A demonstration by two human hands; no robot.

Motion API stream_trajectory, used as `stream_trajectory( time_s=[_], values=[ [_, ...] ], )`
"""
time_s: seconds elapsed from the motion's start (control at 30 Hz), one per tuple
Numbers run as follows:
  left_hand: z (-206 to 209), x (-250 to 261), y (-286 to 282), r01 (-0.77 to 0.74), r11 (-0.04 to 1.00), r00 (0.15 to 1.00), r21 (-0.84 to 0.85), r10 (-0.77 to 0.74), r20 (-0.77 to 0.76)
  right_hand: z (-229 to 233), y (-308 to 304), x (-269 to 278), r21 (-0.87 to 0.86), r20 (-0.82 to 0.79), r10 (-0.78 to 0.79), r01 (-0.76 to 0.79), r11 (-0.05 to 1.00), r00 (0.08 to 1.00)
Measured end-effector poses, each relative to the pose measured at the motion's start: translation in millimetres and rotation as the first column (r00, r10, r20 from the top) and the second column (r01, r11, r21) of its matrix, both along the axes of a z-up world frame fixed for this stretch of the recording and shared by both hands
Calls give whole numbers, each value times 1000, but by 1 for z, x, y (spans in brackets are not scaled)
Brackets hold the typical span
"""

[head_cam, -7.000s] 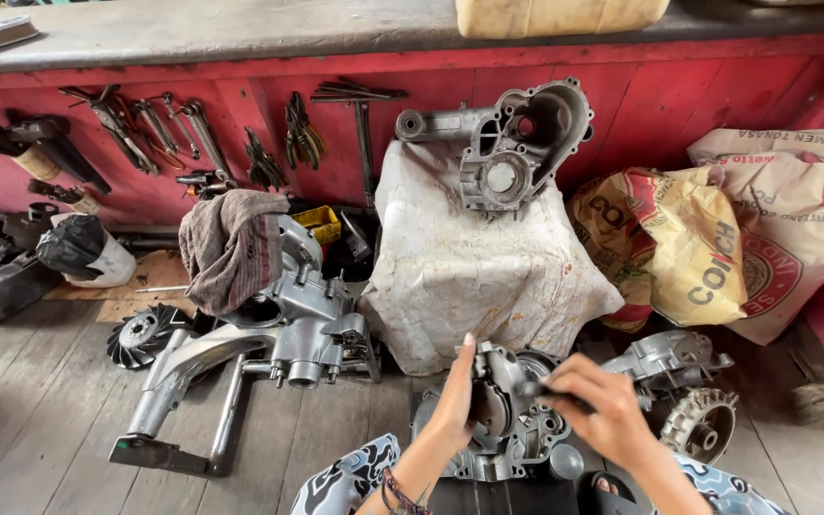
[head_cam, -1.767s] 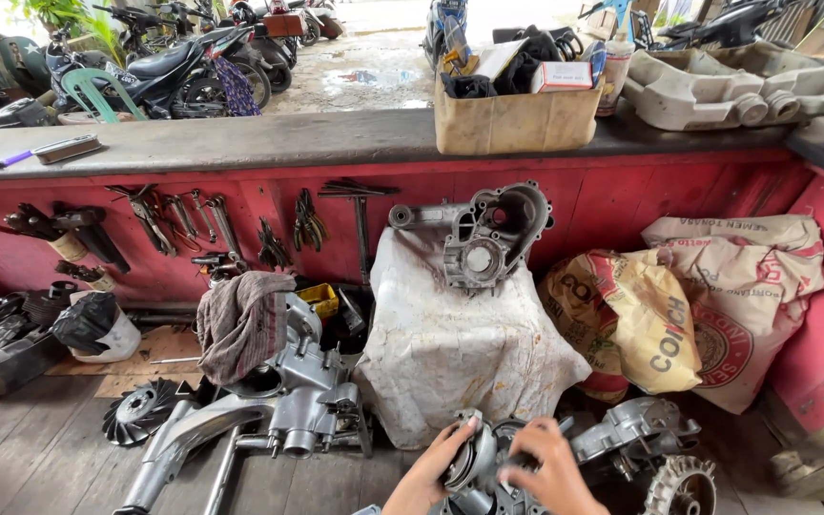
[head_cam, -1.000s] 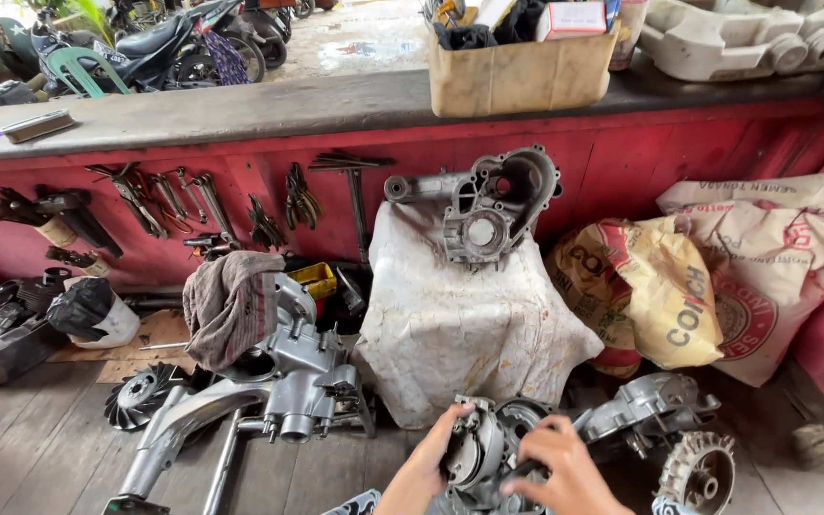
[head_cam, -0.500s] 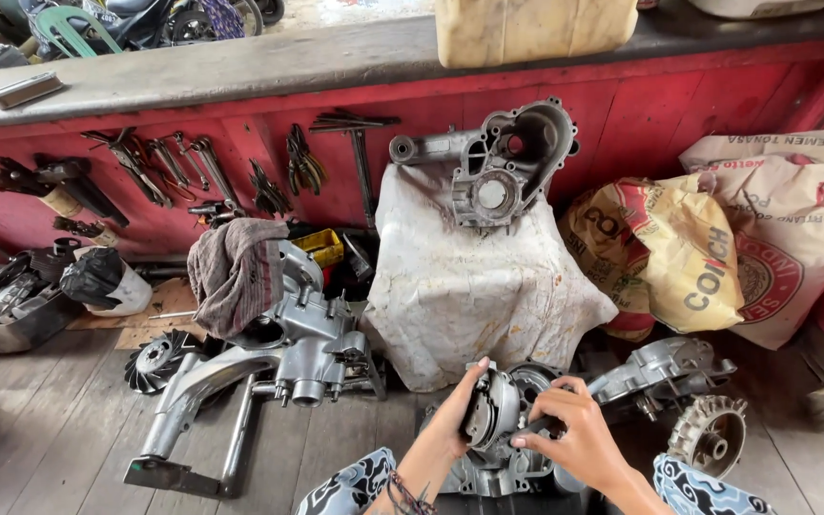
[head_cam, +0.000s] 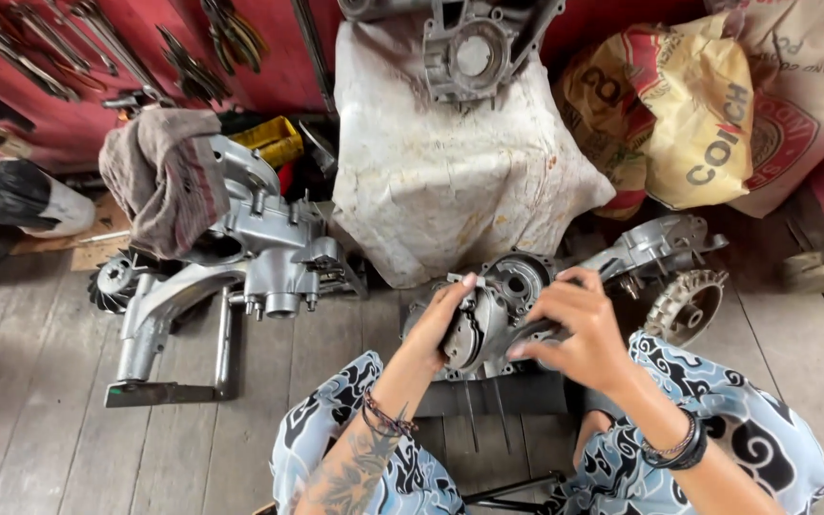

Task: The person sits cross-legged on the floor and assembles a motorcycle engine casing. They hold the casing with one hand and use a small tool to manipulate internal components, occasionally rotating the casing to access different areas.

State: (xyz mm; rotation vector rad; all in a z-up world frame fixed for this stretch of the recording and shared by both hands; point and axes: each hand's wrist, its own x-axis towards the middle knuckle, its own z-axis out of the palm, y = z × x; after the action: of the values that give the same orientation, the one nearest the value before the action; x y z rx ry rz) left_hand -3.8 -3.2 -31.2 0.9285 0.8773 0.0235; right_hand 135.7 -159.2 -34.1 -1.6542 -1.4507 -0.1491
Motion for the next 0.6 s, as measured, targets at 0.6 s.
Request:
stream_trajectory(
  time_s=[0.6],
  values=[
    [44,-17,-12,-15,1000,995,27,18,-98,13,3,-10,31,177,48,-54,998,983]
  ],
)
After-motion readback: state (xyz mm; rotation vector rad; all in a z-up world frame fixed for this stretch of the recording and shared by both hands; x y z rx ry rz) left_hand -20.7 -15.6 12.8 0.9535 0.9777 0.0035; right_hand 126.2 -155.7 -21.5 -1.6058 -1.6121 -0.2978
